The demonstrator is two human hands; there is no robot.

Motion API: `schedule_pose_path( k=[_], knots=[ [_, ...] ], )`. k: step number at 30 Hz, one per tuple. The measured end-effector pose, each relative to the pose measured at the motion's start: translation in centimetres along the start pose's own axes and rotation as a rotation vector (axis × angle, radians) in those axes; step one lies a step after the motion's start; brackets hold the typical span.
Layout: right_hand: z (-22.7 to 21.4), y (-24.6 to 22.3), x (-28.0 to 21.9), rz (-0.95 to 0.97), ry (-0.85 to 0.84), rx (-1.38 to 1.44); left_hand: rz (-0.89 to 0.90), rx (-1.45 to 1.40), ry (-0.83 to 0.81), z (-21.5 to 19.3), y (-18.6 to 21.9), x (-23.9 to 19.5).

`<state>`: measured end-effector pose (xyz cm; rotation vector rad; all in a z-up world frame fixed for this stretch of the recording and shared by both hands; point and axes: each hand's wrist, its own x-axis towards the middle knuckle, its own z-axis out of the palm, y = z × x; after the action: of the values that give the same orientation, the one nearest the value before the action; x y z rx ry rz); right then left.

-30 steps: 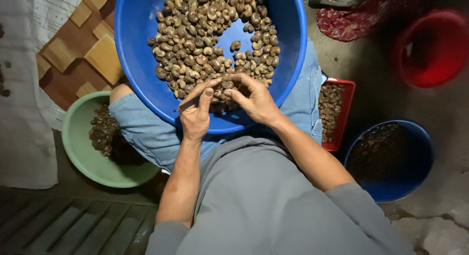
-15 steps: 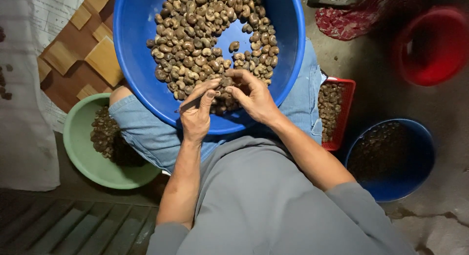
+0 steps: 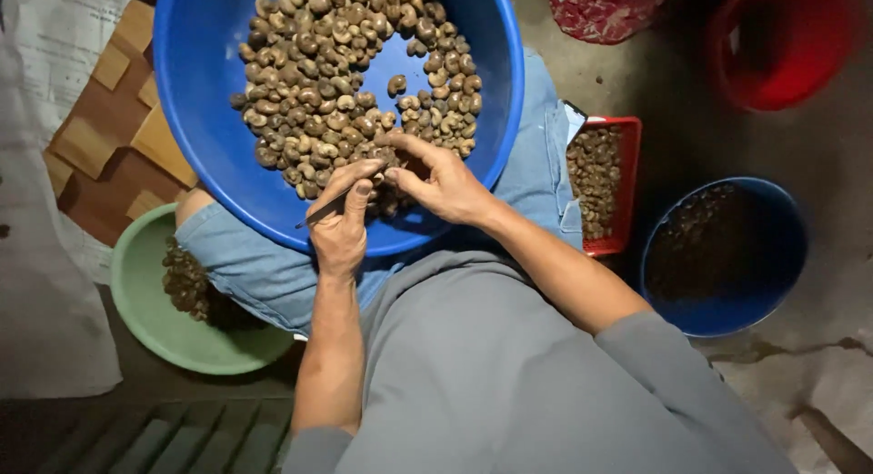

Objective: The person sits with a large blue basin of nuts on their lap and uses a small knife to peel the shells off individual nuts. They pick up a nut, peel it, and drop the shelled nut into a red basket to the right, repeating this process throughout the video.

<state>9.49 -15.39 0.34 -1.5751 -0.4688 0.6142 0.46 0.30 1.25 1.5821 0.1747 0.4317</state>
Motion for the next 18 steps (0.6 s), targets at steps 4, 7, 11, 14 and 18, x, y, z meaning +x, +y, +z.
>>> schedule_pose_path(
  k=[4,7,11,14,18],
  knots=[
    [-0.4,0.6,0.2,-0.011,-0.044,0.027,0.021,0.032,-0.021,0.2,0.5,0.2],
    [-0.8,0.1,0.3,-0.029,-0.099,0.012,-0.010,0.026,-0.033,0.2,0.5,0.2],
    [-0.9,0.4,0.4,-0.040,-0.172,0.061,0.011,0.081,-0.033,-0.1,0.4,0.1],
    [-0.9,1.0,0.3,-0.027,-0.185,0.101,0.031,0.093,-0.043,-0.1,0.3,0.1],
    [-1.0,1.8,0.6,-0.022,-0.214,0.163,0.012,0.072,-0.050,0.1,0.0,0.1]
  ],
)
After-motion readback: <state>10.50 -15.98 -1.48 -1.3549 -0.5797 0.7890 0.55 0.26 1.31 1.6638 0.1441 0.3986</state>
